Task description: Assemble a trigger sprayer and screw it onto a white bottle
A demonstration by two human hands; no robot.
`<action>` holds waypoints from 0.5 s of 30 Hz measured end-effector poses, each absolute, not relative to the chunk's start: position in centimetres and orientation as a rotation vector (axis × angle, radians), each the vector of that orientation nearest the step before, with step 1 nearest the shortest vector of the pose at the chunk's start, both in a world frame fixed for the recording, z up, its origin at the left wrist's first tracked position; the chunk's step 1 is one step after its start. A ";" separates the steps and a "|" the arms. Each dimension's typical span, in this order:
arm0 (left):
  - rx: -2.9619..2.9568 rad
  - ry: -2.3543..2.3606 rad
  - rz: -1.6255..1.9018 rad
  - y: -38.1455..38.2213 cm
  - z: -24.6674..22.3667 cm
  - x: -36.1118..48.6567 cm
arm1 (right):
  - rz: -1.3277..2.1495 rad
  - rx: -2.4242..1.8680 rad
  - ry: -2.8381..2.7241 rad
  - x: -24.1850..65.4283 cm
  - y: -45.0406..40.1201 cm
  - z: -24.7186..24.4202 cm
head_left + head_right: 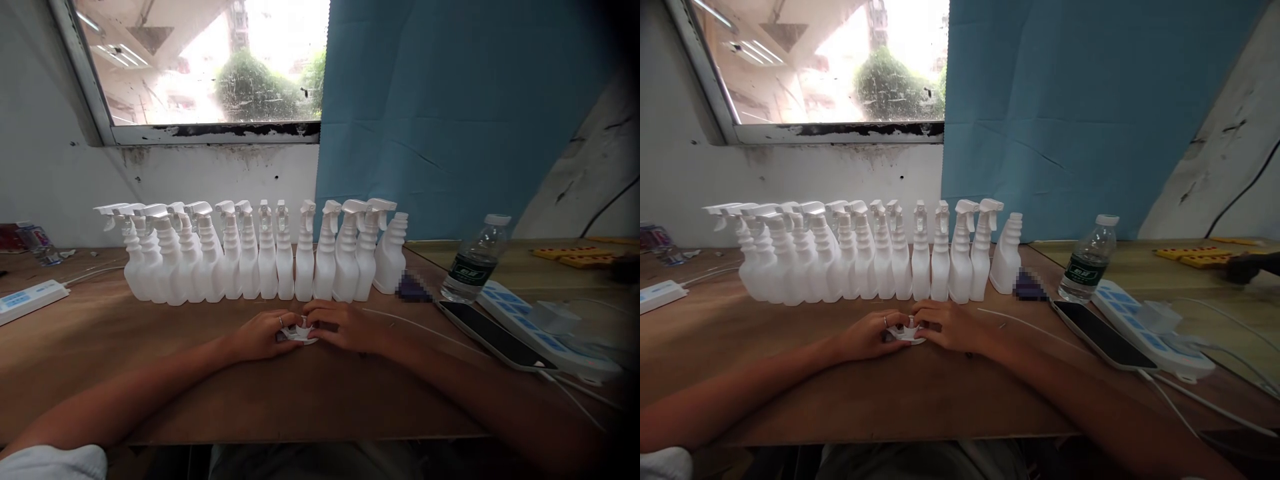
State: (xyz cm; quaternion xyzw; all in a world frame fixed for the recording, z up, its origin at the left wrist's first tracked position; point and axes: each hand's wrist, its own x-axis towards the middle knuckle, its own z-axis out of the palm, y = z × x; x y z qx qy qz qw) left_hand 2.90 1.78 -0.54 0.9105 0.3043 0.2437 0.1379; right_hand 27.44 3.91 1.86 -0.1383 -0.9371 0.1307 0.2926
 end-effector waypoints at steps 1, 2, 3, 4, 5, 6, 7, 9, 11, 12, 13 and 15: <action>2.633 0.869 0.710 1.8 -0.6 2.9 | 0.358 -0.362 -2.497 27.4 3.9 1.8; 2.643 0.855 0.715 1.8 -0.7 2.9 | 0.365 -0.352 -2.500 27.5 3.8 1.8; 2.660 0.842 0.717 1.8 -0.7 2.8 | 0.364 -0.340 -2.502 27.5 3.8 1.8; 2.683 0.832 0.718 1.8 -0.7 2.8 | 0.357 -0.327 -2.507 27.5 3.7 1.7; 2.708 0.822 0.720 1.7 -0.7 2.8 | 0.341 -0.315 -2.509 27.5 3.6 1.6; 2.731 0.809 0.726 1.7 -0.6 2.8 | 0.324 -0.307 -2.511 27.5 3.6 1.6; 2.746 0.796 0.733 1.6 -0.5 2.9 | 0.308 -0.300 -2.515 27.5 3.5 1.7; 2.742 0.798 0.731 1.5 -0.4 2.9 | 0.314 -0.294 -2.546 27.5 3.6 2.2; 2.693 0.865 0.703 1.4 -0.3 3.1 | 0.402 -0.347 -2.590 27.9 3.8 3.3; 2.655 0.915 0.685 1.3 -0.2 3.1 | 0.462 -0.427 -2.603 28.2 4.0 4.0; 2.616 0.966 0.671 1.3 -0.2 3.2 | 0.511 -0.544 -2.618 28.7 4.2 4.8; 2.547 1.043 0.651 1.3 -0.1 3.3 | 0.541 -0.888 -2.663 30.3 4.9 6.3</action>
